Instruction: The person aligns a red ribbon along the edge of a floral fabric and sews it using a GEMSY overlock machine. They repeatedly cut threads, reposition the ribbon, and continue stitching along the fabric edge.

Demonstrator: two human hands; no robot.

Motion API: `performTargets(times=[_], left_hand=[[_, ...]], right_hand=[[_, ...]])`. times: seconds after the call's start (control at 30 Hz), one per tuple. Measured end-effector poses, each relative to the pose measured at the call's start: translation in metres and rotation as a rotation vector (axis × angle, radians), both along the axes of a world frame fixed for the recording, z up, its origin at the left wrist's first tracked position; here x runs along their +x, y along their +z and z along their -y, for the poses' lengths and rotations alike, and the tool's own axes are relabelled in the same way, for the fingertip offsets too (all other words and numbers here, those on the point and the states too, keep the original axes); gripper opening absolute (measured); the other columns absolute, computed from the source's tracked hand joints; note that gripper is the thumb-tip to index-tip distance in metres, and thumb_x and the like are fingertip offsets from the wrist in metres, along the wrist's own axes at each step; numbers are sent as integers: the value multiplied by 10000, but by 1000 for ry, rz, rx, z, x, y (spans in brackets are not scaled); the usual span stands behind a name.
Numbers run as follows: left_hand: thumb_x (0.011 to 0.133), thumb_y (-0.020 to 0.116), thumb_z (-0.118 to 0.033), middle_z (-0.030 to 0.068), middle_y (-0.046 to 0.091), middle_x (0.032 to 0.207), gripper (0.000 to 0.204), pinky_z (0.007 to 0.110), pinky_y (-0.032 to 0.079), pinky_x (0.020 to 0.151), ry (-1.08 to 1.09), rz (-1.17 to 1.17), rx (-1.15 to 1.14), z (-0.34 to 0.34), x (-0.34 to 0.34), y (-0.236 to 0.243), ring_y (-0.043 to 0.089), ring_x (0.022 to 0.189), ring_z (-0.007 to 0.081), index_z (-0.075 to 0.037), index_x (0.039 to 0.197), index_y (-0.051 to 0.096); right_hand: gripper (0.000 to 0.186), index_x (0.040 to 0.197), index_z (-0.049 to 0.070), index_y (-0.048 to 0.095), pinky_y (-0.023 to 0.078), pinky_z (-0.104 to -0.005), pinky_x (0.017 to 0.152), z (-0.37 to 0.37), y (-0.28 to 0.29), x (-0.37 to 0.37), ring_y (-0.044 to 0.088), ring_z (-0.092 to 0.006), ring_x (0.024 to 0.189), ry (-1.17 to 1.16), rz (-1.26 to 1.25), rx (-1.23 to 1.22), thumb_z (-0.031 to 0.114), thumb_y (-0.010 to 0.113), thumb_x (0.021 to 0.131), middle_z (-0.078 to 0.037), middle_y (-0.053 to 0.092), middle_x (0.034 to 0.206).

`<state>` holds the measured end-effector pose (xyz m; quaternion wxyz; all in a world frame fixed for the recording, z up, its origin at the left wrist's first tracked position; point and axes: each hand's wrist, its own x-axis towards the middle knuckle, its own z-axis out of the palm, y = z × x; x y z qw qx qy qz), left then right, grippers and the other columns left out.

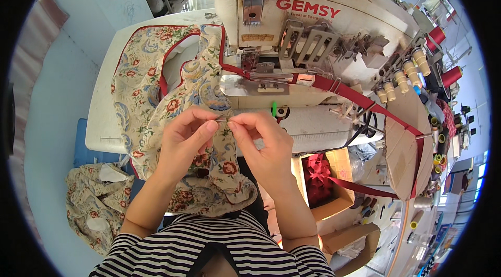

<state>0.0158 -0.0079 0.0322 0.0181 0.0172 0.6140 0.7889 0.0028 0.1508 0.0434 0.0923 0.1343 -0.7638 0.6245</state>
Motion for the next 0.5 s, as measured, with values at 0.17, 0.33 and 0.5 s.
performTargets(times=[0.17, 0.33, 0.5], left_hand=[[888, 625, -151, -49, 546, 711, 137, 179, 368, 546, -11, 4, -7, -1, 0, 5, 467, 623, 21, -37, 958, 598], [884, 632, -170, -49, 548, 704, 142, 178, 368, 542, -21, 5, -1, -1, -1, 5, 468, 617, 23, -44, 941, 600], [887, 630, -173, -51, 541, 683, 131, 174, 359, 526, -26, -10, -23, 0, -3, 3, 457, 591, 23, -50, 923, 603]], right_hand=[[60, 875, 13, 617, 490, -232, 604, 0, 1, 2, 601, -109, 654, 2, -14, 32, 22, 646, 823, -52, 611, 782], [65, 878, 14, 615, 494, -237, 603, -1, 3, 1, 607, -113, 660, 7, -35, 53, 22, 647, 821, -53, 609, 783], [71, 881, 14, 614, 494, -237, 597, -2, 2, 1, 608, -119, 660, 5, -40, 57, 23, 648, 820, -56, 608, 782]])
